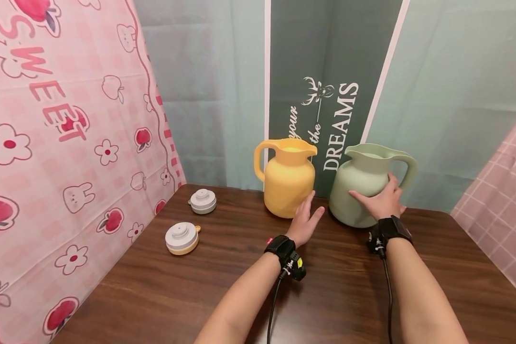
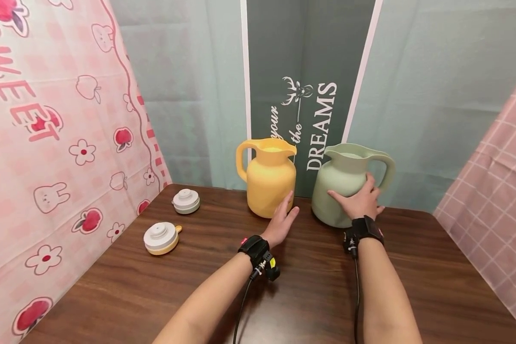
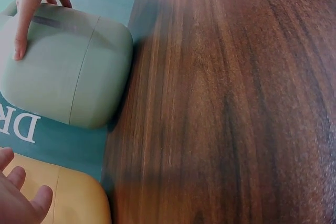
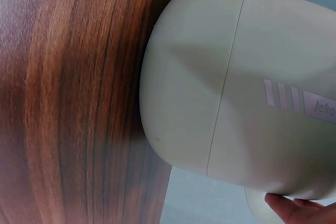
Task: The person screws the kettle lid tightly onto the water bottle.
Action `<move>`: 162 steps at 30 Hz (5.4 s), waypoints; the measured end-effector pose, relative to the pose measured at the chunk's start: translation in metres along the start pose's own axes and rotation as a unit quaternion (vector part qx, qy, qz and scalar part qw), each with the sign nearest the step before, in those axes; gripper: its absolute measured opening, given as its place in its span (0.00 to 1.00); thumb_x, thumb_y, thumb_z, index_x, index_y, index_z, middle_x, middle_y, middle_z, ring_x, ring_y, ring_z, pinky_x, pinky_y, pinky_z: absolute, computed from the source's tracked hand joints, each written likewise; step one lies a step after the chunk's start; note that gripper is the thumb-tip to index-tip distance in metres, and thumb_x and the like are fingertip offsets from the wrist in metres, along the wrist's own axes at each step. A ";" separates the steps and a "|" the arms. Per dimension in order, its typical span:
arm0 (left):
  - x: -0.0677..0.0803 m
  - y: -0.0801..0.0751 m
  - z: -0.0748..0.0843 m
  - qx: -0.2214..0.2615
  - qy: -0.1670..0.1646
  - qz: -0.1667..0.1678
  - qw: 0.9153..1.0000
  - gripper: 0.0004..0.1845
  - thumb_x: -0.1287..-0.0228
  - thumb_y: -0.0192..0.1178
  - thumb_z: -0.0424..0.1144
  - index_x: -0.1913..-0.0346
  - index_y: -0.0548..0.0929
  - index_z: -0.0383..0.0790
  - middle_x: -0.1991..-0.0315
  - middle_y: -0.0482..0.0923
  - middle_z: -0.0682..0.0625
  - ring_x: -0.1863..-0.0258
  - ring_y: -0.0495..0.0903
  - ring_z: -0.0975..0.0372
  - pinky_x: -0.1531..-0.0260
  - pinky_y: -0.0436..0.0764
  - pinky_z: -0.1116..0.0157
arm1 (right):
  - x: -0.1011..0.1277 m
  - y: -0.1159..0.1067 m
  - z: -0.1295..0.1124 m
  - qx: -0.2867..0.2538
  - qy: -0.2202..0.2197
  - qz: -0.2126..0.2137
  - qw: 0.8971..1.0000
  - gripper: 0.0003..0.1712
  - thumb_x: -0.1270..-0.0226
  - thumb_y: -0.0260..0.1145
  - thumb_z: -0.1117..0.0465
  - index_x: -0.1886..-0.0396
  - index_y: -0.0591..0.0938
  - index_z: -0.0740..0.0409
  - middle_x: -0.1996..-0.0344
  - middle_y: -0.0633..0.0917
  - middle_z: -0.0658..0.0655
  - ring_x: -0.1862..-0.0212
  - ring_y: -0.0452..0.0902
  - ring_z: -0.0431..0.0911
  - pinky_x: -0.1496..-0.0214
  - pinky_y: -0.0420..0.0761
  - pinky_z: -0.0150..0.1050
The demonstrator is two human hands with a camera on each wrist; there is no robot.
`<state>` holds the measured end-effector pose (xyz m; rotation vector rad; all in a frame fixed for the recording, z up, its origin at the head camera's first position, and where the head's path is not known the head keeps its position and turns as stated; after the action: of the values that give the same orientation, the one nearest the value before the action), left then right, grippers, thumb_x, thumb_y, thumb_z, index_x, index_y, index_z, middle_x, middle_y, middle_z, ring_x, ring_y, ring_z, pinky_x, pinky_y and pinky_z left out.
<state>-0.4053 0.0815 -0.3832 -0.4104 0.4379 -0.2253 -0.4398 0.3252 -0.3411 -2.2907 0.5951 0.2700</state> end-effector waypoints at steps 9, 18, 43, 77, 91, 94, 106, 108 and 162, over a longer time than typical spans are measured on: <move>-0.001 -0.003 -0.004 -0.005 -0.009 0.005 1.000 0.31 0.26 0.39 0.56 0.24 0.48 0.54 0.26 0.47 0.57 0.28 0.47 0.61 0.32 0.49 0.54 | 0.005 -0.002 -0.010 -0.013 -0.004 0.014 1.000 0.67 0.56 0.73 0.34 0.25 0.43 0.46 0.35 0.57 0.73 0.37 0.55 0.68 0.42 0.50 0.73; 0.001 0.001 -0.009 -0.004 -0.006 0.003 1.000 0.32 0.27 0.37 0.60 0.25 0.46 0.58 0.26 0.47 0.58 0.28 0.48 0.61 0.32 0.51 0.53 | -0.003 0.001 -0.011 -0.051 -0.041 0.016 0.998 0.71 0.55 0.75 0.39 0.24 0.39 0.53 0.29 0.45 0.68 0.32 0.48 0.65 0.37 0.58 0.63; 0.005 0.001 -0.016 0.007 -0.013 -0.001 1.000 0.32 0.24 0.37 0.54 0.24 0.47 0.47 0.26 0.50 0.51 0.29 0.52 0.57 0.34 0.55 0.54 | -0.012 -0.003 -0.011 -0.001 -0.040 -0.011 0.999 0.73 0.58 0.74 0.35 0.26 0.40 0.61 0.34 0.50 0.75 0.39 0.53 0.70 0.43 0.61 0.65; 0.008 -0.002 -0.011 0.004 -0.020 -0.015 1.000 0.34 0.25 0.43 0.53 0.24 0.48 0.45 0.26 0.48 0.52 0.28 0.48 0.58 0.33 0.54 0.54 | 0.056 -0.011 -0.043 -0.050 -0.131 -0.094 0.986 0.71 0.55 0.77 0.42 0.25 0.40 0.62 0.34 0.52 0.75 0.38 0.52 0.67 0.48 0.62 0.65; 0.010 -0.003 -0.013 0.018 -0.010 -0.016 1.000 0.34 0.25 0.35 0.58 0.24 0.44 0.48 0.25 0.45 0.51 0.28 0.48 0.57 0.33 0.54 0.53 | 0.079 -0.009 -0.051 -0.046 -0.152 -0.130 0.979 0.70 0.54 0.77 0.43 0.25 0.40 0.61 0.33 0.51 0.74 0.38 0.54 0.67 0.45 0.62 0.66; 0.010 -0.005 -0.012 0.023 -0.008 -0.017 1.000 0.34 0.26 0.32 0.60 0.24 0.44 0.48 0.25 0.45 0.49 0.28 0.47 0.55 0.33 0.53 0.51 | 0.083 -0.009 -0.052 -0.047 -0.155 -0.135 0.977 0.70 0.54 0.77 0.43 0.25 0.40 0.60 0.33 0.51 0.74 0.37 0.54 0.67 0.45 0.61 0.66; 0.013 -0.014 -0.016 0.074 -0.002 -0.011 0.997 0.39 0.30 0.23 0.66 0.24 0.43 0.48 0.27 0.50 0.43 0.29 0.49 0.54 0.34 0.54 0.50 | 0.105 -0.004 -0.065 -0.063 -0.170 -0.166 0.969 0.69 0.54 0.78 0.46 0.24 0.41 0.55 0.34 0.52 0.71 0.38 0.56 0.65 0.48 0.65 0.65; 0.014 -0.017 -0.014 0.083 0.005 -0.010 0.997 0.39 0.30 0.23 0.66 0.24 0.43 0.47 0.28 0.50 0.42 0.29 0.50 0.54 0.34 0.54 0.50 | 0.109 -0.003 -0.067 -0.066 -0.173 -0.168 0.968 0.69 0.54 0.78 0.46 0.24 0.42 0.55 0.35 0.54 0.71 0.39 0.57 0.64 0.49 0.66 0.64; 0.080 -0.069 0.041 0.169 0.050 -0.106 0.979 0.25 0.24 0.21 0.33 0.28 0.49 0.27 0.29 0.50 0.34 0.30 0.49 0.50 0.32 0.50 0.54 | 0.182 -0.002 -0.107 -0.113 -0.230 -0.195 0.947 0.68 0.63 0.82 0.48 0.25 0.49 0.47 0.34 0.58 0.60 0.41 0.63 0.55 0.49 0.68 0.58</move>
<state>-0.3244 0.0100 -0.3491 -0.1098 0.4454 -0.5216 -0.2790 0.1893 -0.3296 -2.3831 -0.1351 0.6785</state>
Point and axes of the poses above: each hand's wrist, its own x-axis away from the middle knuckle, its own y-axis out of the palm, z = x × y, the point moved 8 cm from there along -x, towards the middle knuckle
